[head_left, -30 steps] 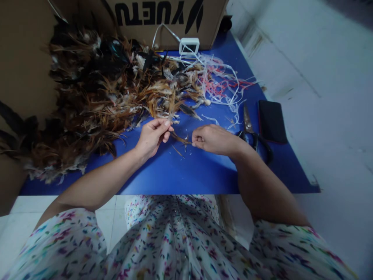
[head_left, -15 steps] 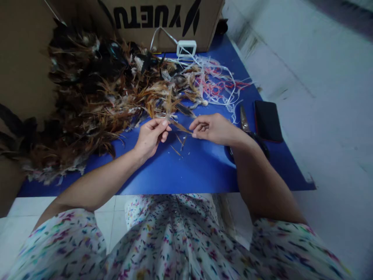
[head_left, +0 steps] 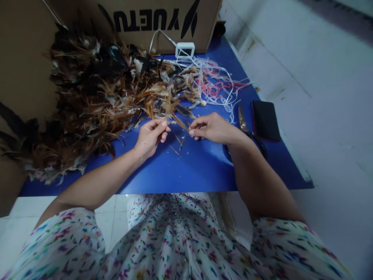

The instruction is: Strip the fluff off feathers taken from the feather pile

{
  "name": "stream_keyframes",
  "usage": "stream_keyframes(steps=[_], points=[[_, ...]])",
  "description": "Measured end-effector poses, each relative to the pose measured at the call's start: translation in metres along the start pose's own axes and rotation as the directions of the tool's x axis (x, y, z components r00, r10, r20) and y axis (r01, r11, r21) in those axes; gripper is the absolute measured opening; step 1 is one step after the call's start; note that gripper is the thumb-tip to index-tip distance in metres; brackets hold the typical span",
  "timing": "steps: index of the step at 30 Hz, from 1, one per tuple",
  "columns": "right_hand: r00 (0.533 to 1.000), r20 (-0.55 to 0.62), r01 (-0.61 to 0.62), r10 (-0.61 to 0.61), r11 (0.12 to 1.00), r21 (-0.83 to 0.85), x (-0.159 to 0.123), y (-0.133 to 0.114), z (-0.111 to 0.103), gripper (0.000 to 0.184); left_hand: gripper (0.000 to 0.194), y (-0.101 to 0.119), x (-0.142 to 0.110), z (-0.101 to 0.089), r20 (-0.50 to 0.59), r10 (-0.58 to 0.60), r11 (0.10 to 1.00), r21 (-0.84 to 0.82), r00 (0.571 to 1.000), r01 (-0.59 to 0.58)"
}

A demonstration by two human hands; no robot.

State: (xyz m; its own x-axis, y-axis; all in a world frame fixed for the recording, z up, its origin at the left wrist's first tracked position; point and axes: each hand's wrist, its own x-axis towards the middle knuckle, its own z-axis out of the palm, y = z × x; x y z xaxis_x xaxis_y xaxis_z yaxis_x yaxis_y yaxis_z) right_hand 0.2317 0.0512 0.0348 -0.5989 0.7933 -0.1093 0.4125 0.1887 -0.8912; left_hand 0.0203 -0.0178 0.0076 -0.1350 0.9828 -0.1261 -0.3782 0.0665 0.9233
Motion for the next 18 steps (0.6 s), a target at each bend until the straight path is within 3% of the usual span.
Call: stream_keyframes(steps=[10, 15, 18], points=[[0.991, 0.128, -0.018, 0.036, 0.990, -0.138, -0.0030, -0.0017, -0.0038, 0.007, 0.014, 0.0020, -0.0004, 0.0008, 0.007, 0.000, 1.000, -0.031, 1.000, 0.001], [0.993, 0.112, 0.080, -0.048, 0.950, -0.301, -0.0029, -0.0041, -0.0090, 0.012, 0.017, 0.0014, -0.0005, 0.0012, 0.003, -0.007, 1.000, -0.007, 1.000, 0.007], [0.996, 0.031, 0.087, -0.082, 0.962, -0.258, -0.0019, -0.0034, -0.0088, 0.012, 0.020, 0.0001, -0.0001, 0.0000, 0.024, -0.001, 1.000, 0.004, 1.000, 0.001]])
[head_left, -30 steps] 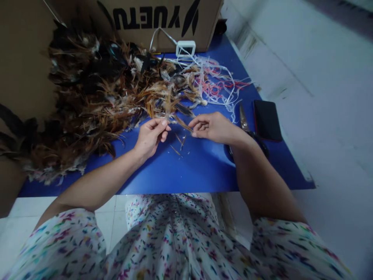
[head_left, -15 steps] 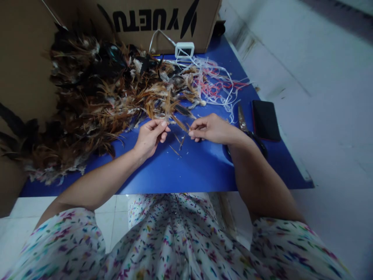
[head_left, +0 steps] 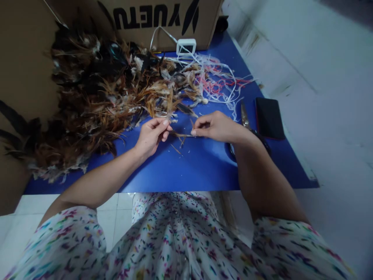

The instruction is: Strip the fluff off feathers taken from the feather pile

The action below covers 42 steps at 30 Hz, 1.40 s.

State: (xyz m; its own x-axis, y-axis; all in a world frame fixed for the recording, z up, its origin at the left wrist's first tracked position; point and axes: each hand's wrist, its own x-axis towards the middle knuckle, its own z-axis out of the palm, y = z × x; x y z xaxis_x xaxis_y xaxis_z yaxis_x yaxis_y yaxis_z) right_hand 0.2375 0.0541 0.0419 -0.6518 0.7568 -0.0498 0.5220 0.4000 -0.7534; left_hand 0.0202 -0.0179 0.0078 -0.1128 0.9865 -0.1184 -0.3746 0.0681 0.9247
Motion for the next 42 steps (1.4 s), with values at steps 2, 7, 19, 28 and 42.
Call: stream_keyframes(steps=[2, 7, 19, 28, 42], points=[[0.998, -0.057, -0.013, 0.019, 0.994, 0.106, 0.000, -0.001, 0.002, 0.013, 0.022, -0.001, 0.001, -0.001, 0.014, 0.001, 1.000, 0.008, 1.000, -0.001], [0.990, -0.040, -0.113, 0.138, 0.920, 0.375, -0.001, -0.010, 0.006, 0.023, 0.028, -0.004, 0.002, -0.003, 0.059, 0.011, 1.000, 0.015, 0.998, -0.012], [0.995, -0.048, -0.049, 0.086, 0.858, 0.512, -0.001, -0.014, 0.012, 0.035, 0.045, -0.012, -0.009, -0.002, 0.332, -0.126, 0.990, 0.104, 0.935, 0.096], [0.973, -0.194, 0.008, 0.126, 0.819, 0.574, 0.003, -0.011, 0.015, 0.041, 0.039, -0.013, -0.006, -0.003, 0.334, -0.102, 0.992, 0.111, 0.937, 0.068], [0.959, -0.264, 0.073, 0.101, 0.814, 0.576, 0.004, -0.011, 0.014, 0.044, 0.040, -0.011, -0.012, -0.002, 0.385, 0.015, 0.949, 0.284, 0.923, -0.134]])
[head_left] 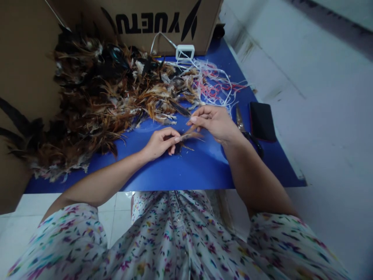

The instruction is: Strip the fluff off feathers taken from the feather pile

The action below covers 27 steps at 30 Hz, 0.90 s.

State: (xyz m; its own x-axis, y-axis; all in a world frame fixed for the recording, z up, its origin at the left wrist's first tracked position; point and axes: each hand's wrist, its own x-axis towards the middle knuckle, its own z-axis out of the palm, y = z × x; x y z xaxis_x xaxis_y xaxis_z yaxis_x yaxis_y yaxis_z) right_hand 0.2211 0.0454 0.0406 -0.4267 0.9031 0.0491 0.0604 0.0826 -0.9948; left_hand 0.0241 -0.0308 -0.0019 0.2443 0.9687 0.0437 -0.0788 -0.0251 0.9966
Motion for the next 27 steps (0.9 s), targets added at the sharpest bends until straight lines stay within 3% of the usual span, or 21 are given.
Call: stream_keyframes(steps=[11, 18, 27], points=[[0.997, 0.034, 0.075, -0.071, 0.988, -0.137, -0.012, -0.003, 0.018, 0.035, 0.044, 0.003, 0.001, -0.002, 0.025, -0.072, 0.997, 0.015, 0.997, 0.072], [0.979, 0.098, 0.199, -0.178, 0.936, -0.291, -0.015, -0.001, 0.016, 0.030, 0.046, -0.003, 0.001, -0.006, 0.031, -0.087, 0.996, 0.007, 0.996, 0.086], [0.961, 0.164, 0.266, -0.223, 0.908, -0.323, -0.016, 0.000, 0.013, 0.025, 0.046, 0.000, 0.002, -0.004, 0.043, -0.081, 0.996, -0.031, 0.996, 0.082]])
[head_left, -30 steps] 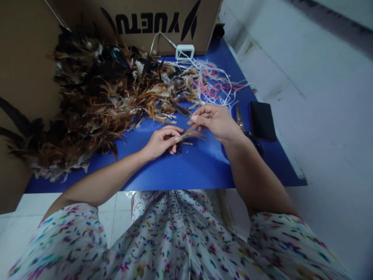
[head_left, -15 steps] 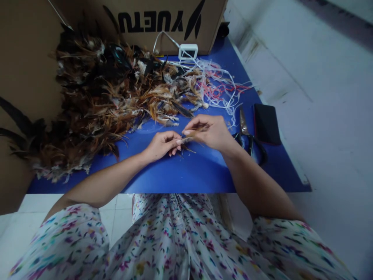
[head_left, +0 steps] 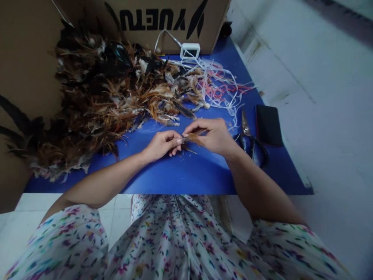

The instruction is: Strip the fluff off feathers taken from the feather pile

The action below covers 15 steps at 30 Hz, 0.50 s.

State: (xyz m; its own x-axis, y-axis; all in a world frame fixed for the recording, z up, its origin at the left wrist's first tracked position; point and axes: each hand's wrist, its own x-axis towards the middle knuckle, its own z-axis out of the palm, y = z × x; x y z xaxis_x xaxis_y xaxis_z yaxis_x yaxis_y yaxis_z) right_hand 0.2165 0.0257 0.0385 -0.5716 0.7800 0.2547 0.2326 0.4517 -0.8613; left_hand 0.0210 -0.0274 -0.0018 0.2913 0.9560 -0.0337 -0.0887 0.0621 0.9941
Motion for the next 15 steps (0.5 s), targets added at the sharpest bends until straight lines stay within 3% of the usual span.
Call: stream_keyframes(steps=[15], points=[[0.999, 0.032, 0.011, -0.014, 0.995, 0.096, 0.0005, -0.0005, 0.0010, 0.019, 0.045, 0.0011, 0.0002, -0.0010, 0.021, 0.002, 1.000, 0.024, 1.000, -0.002]])
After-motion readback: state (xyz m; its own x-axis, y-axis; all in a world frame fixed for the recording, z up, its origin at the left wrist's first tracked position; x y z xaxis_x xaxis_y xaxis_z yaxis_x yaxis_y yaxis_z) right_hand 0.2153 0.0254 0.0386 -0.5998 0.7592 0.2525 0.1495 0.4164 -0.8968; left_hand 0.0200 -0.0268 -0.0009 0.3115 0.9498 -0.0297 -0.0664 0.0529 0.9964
